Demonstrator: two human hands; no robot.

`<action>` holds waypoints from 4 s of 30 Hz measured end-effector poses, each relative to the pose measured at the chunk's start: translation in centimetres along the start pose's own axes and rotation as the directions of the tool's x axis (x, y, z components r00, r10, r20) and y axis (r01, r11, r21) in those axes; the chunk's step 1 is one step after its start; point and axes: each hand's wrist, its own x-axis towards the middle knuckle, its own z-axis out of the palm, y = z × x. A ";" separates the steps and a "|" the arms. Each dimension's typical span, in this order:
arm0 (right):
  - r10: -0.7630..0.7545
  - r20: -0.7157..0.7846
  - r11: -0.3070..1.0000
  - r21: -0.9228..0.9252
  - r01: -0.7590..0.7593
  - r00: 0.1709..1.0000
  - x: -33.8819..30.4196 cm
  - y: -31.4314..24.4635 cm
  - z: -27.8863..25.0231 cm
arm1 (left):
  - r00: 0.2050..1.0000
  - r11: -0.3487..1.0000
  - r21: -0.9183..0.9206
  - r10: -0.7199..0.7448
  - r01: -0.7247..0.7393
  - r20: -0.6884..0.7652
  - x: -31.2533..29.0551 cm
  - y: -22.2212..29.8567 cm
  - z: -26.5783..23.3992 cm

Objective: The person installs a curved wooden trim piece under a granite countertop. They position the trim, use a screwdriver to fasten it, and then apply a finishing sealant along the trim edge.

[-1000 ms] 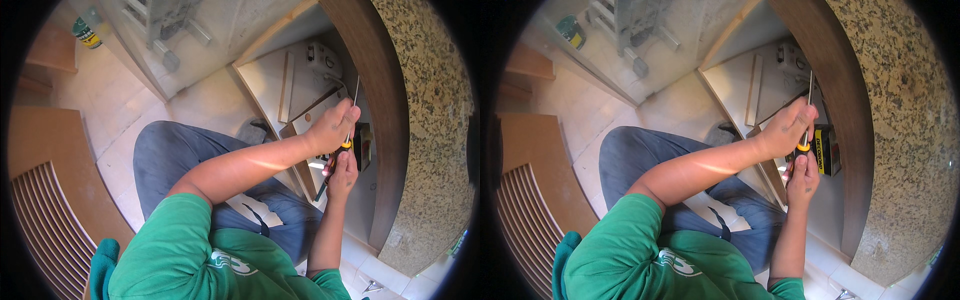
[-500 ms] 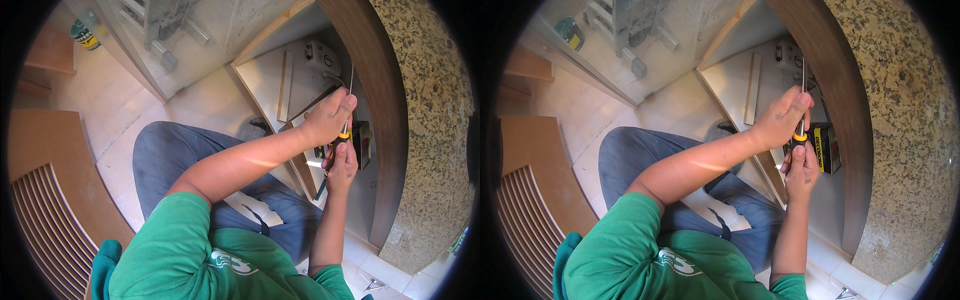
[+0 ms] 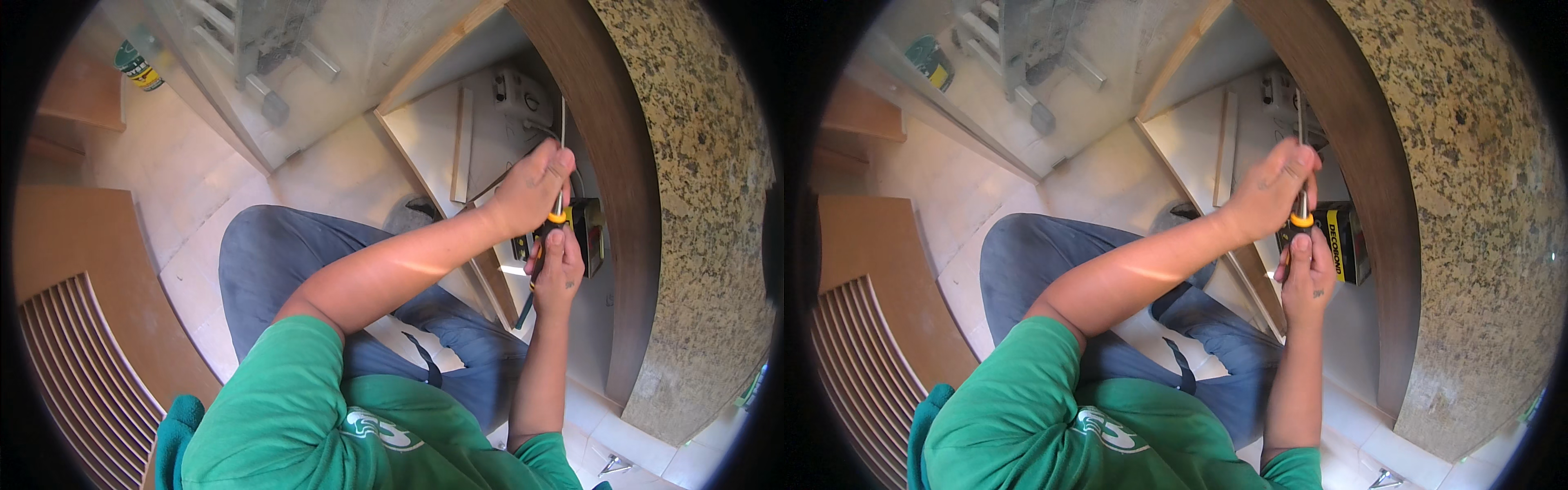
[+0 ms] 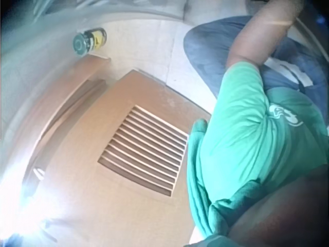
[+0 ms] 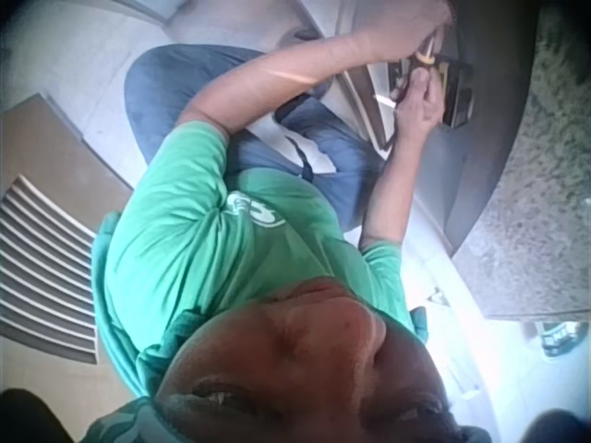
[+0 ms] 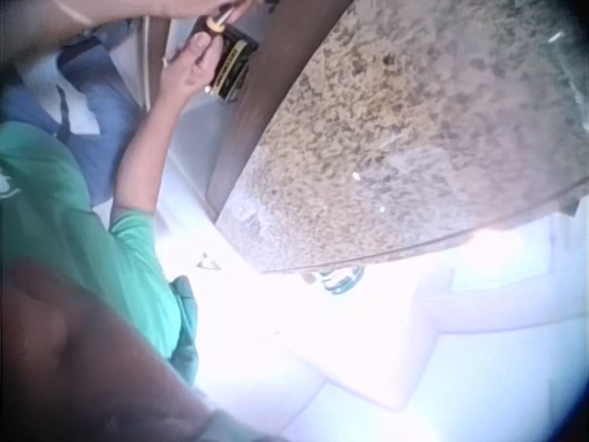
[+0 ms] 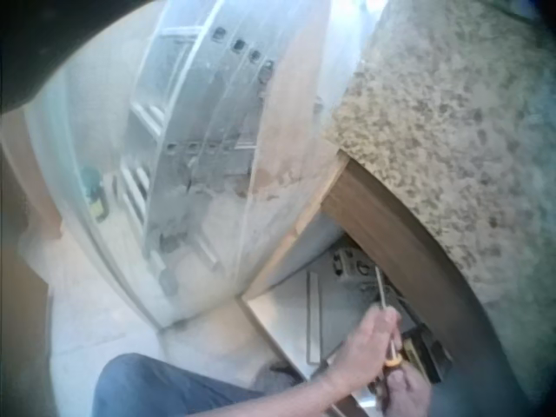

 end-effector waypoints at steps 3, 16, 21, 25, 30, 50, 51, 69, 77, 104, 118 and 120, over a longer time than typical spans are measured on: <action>-0.012 -0.038 1.000 0.023 0.013 0.999 -1.0 1.7 -0.6 | 1.000 0.999 0.048 0.000 -0.002 0.030 -0.7 -0.8 0.5; -0.026 -0.033 1.000 0.001 0.026 0.999 -1.0 2.0 -0.9 | 0.999 0.998 0.049 0.035 -0.037 0.030 -0.7 -1.4 0.7; -0.059 -0.002 0.997 0.041 0.059 0.998 -0.5 1.6 0.0 | 0.999 0.996 0.092 -0.015 0.013 0.028 -0.3 -0.8 0.2; -0.043 -0.018 0.998 0.050 0.044 0.999 -0.8 3.1 -0.8 | 0.999 0.996 0.084 0.023 -0.025 0.026 -0.9 -1.4 0.9; -0.029 0.004 0.998 0.063 0.029 1.000 -0.1 1.1 0.3 | 1.000 0.998 0.068 -0.015 0.015 -0.009 -0.2 -0.4 0.2; -0.032 0.014 0.999 0.014 0.032 0.999 0.9 0.5 -0.3 | 1.000 1.000 -0.021 0.010 -0.009 0.016 0.6 -1.0 0.1; -0.052 0.020 0.998 0.033 0.052 0.998 0.8 0.6 -0.2 | 1.000 1.000 -0.026 -0.008 0.009 0.020 0.5 -1.0 0.1; -0.114 0.065 0.986 0.127 0.105 0.991 -1.2 1.2 -2.2 | 0.999 1.000 0.018 -0.013 0.014 -0.053 -1.2 0.2 1.5; -0.042 0.035 0.996 0.075 0.039 0.999 -2.2 1.0 -2.6 | 0.996 0.995 0.096 0.006 0.003 -0.086 -2.4 -0.3 3.1; -0.047 0.028 0.999 -0.001 0.047 0.999 -1.6 0.2 -2.4 | 0.967 0.997 -0.013 0.076 -0.082 -0.242 -1.0 -1.4 4.7; -0.031 0.010 1.000 0.005 0.031 0.999 -0.5 -1.4 -0.8 | 0.961 0.998 -0.039 0.037 -0.049 -0.274 0.2 -1.0 3.7; -0.039 0.020 0.999 -0.010 0.039 0.999 -0.9 -1.1 -1.1 | 0.963 0.998 -0.044 0.027 -0.040 -0.268 -0.4 -1.4 4.2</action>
